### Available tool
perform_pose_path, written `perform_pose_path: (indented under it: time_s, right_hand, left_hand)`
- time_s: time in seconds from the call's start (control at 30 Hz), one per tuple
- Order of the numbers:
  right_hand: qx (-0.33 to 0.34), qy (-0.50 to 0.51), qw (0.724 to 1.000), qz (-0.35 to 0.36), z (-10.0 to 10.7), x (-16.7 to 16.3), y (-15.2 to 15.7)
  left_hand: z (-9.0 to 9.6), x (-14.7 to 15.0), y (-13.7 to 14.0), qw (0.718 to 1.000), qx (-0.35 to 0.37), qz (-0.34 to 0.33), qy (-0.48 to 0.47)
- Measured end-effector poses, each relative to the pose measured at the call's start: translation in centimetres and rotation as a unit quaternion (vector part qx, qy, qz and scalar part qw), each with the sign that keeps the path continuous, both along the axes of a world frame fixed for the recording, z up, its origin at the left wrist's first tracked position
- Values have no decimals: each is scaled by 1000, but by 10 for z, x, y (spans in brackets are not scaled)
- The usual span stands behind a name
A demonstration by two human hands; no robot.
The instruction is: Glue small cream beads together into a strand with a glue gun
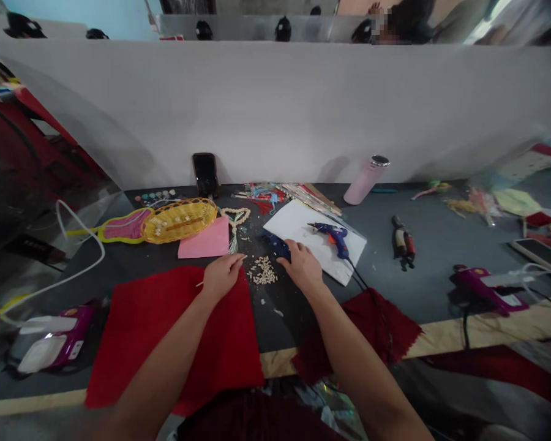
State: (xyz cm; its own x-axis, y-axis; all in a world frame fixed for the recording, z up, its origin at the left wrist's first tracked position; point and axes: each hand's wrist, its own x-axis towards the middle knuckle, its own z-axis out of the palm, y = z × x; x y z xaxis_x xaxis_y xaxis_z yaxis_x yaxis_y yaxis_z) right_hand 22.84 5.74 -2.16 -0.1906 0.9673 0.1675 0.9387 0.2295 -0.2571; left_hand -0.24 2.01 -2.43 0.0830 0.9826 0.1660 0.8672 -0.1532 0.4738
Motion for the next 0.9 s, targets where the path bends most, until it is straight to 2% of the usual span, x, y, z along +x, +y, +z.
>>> perform_pose_path:
  time_s: [0.23, 0.33, 0.4, 0.47, 0.53, 0.6, 0.67, 0.8, 0.9]
  right_hand:
    - [68, 5, 998, 20, 3, -2, -3]
    - [106, 40, 992, 59, 9, -6, -5]
    - [105, 75, 988, 89, 10, -8, -6]
    - [70, 111, 985, 113, 9, -9, -7]
    - [4, 123, 981, 149, 8, -6, -8]
    - [-72, 109, 974, 183, 10, -2, -11]
    - [-124, 88, 970, 189, 16, 2, -13]
    - [-173, 61, 966, 180, 31, 2, -17]
    - [-183, 58, 964, 184, 33, -2, -18]
  left_hand:
    - [1, -2, -1, 1000, -8, -22, -3]
    - [3, -3, -1, 999, -14, -32, 0]
    - [1, -4, -1, 999, -14, -35, 2]
    - [-2, -5, -1, 999, -11, -37, 0]
    - [-4, -5, 0, 999, -8, -41, -4]
    - [-4, -5, 1, 999, -10, -45, -8]
    - [-1, -6, 2, 999, -19, -45, -8]
    - [6, -5, 2, 998, -41, -38, -5]
    - [5, -4, 1, 998, -40, -38, -9]
